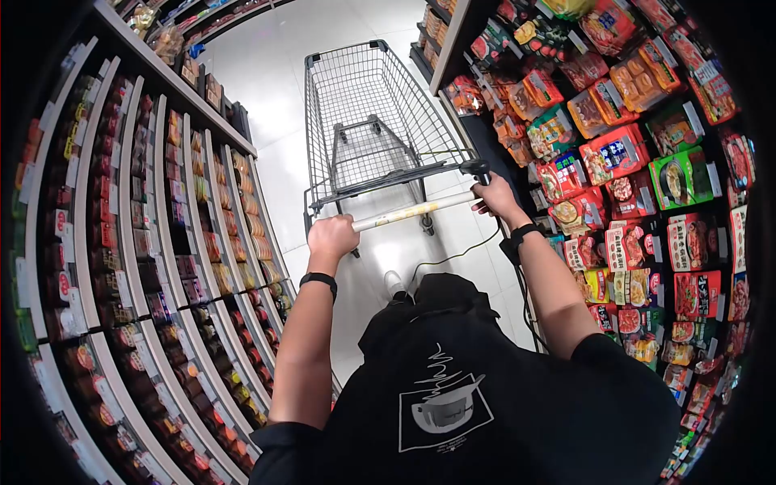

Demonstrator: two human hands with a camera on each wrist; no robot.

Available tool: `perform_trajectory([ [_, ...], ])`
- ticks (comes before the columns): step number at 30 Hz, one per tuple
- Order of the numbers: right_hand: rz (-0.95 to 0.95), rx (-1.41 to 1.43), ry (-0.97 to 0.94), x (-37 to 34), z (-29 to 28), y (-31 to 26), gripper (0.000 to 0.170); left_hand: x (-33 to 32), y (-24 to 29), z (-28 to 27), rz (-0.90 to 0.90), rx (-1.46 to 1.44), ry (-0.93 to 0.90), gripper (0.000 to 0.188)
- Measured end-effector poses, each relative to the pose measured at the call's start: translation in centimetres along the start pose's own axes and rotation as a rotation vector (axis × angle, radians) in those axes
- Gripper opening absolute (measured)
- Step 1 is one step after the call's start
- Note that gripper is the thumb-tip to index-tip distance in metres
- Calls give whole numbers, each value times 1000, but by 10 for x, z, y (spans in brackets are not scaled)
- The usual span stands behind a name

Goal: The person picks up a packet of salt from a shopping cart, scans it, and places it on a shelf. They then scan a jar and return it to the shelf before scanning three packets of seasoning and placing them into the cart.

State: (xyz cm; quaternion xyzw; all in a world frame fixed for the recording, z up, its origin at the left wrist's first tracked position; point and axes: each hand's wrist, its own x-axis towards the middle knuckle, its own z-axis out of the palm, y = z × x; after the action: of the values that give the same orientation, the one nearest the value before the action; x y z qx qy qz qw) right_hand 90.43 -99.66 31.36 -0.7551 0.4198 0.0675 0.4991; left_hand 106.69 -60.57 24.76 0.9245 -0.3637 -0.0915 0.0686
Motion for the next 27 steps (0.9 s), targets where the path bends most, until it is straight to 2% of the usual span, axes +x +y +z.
perform_trajectory([
  [5,4,28,-3,34,15,-28,44,37,-37,-2,62,-14,56,17],
  [8,-9,37,2,54,25,-44,41,61,-56,-8,31,4,-15,18],
  [11,-2,61,17,72,34,-61,38,82,-73,-8,15,3,-9,22],
  [12,-10,66,32,73,37,-70,36,88,-77,-13,-9,36,-70,25],
  [16,-19,73,15,100,49,-92,41,118,-100,-33,-12,28,-138,22],
  [17,-13,76,30,104,53,-100,39,123,-112,-28,50,27,-37,22],
  [21,39,54,67,127,69,-132,38,154,-144,-36,74,51,1,17],
  [27,3,56,95,160,101,-159,39,196,-196,-48,79,100,-84,16],
])
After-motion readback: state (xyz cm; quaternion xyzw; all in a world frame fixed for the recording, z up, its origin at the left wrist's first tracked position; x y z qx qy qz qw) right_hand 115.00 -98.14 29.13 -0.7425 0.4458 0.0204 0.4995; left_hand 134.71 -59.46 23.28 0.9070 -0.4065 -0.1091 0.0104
